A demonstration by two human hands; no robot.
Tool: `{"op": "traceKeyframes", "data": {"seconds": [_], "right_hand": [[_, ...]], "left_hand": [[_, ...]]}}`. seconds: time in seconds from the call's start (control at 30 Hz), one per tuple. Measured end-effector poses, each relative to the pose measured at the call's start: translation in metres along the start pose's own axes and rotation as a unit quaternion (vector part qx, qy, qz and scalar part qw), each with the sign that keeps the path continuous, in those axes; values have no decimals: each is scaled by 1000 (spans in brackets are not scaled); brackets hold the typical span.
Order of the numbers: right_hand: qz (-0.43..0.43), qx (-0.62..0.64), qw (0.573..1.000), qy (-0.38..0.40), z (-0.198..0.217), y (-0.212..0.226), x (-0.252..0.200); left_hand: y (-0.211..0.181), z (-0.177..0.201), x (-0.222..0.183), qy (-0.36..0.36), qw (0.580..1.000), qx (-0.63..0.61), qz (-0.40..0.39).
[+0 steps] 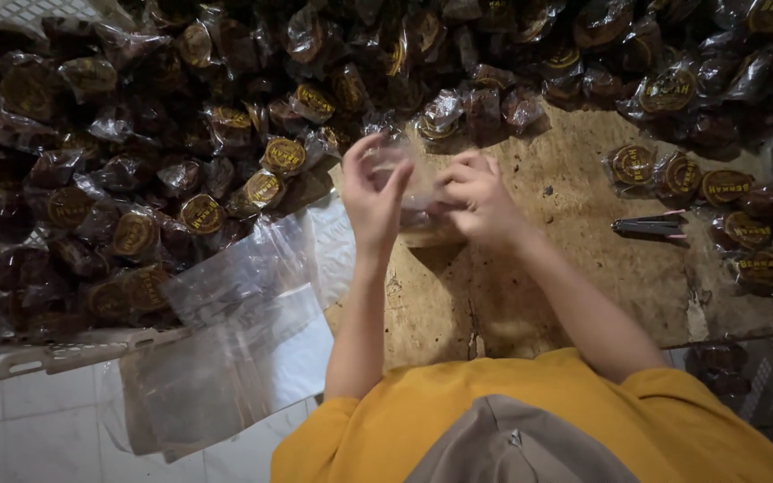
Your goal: Manually packaging individually wrapped baked goods into larger plastic bags and sealing them with a stapler.
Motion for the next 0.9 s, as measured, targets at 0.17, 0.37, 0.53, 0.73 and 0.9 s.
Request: {"op": "traceKeyframes", "data": {"seconds": [0.17,0.37,0.53,0.73,0.9], "right_hand": [[-116,158,980,11,9,-17,-5],[-4,92,996,-4,27,19,-2],[-61,109,978,164,43,44,1],[-91,102,991,7,28,1,-17],[-326,155,932,20,40,10,-17]], "left_hand": [[31,17,-37,-32,987,44,-150],[26,-4,-34,215,950,160,-161],[10,-10,-39,392,891,134,-184],[33,-16,-50,301,915,209,-171],[11,-15,-53,190,974,123,-25]]}}
Point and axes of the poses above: each hand's wrist, its own x-axis towards the middle knuckle, its own z-axis out of the back of the hand, y = z × x, the point moved 5 cm from there along x, towards the middle knuckle, and after that the axes turned 7 degrees about -z, right-handed, at the moved point
